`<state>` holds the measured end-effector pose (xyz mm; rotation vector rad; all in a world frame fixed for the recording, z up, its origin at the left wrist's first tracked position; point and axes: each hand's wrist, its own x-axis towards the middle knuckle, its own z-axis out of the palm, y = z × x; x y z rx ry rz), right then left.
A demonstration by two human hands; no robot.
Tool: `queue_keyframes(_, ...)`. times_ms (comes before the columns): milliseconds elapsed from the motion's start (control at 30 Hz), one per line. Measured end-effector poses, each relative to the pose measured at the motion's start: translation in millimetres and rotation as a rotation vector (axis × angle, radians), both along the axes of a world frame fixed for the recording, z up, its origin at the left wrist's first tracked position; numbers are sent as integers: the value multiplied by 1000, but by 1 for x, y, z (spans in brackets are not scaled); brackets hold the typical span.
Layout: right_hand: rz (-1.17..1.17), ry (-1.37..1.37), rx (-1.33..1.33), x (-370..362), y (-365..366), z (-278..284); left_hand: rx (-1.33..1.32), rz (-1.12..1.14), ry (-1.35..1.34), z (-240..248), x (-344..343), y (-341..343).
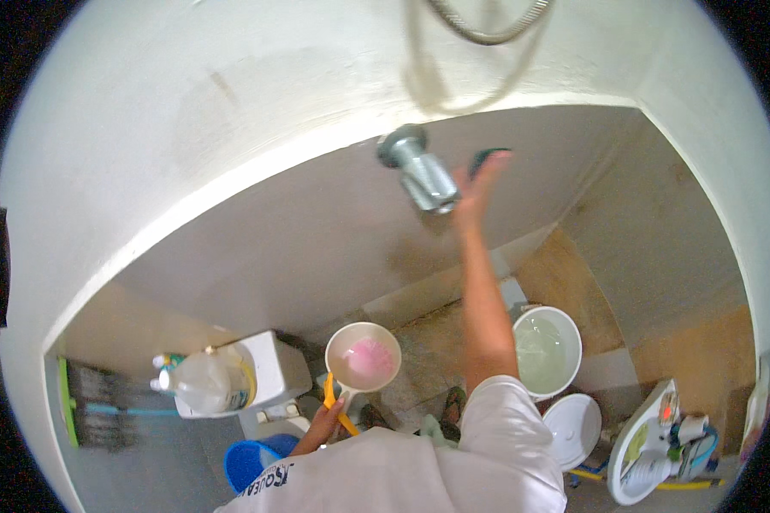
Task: The person dips a sponge into a bucket of soapy water, scrubs the tiled bathroom walls, and uses a yellow scraper tool on the tiles and around the faucet.
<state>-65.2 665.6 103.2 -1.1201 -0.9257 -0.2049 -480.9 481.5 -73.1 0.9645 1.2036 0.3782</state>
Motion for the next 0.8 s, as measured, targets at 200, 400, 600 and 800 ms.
queue_keyframes(200, -250, -359, -62, -159, 45, -25, -110, 32, 74, 6, -10, -12)
queue_keyframes(400, 291, -1157, -294, -318, 42, -1, -52, 132, -56, -22, -32, -6)
queue_keyframes(600, -163, -558, -237, -184, 27, 18, -87, 150, -108, -5, -52, -17)
queue_keyframes(800, 286, -1074, -437, -419, 58, 34, -26, 90, 2, -7, -64, -21)
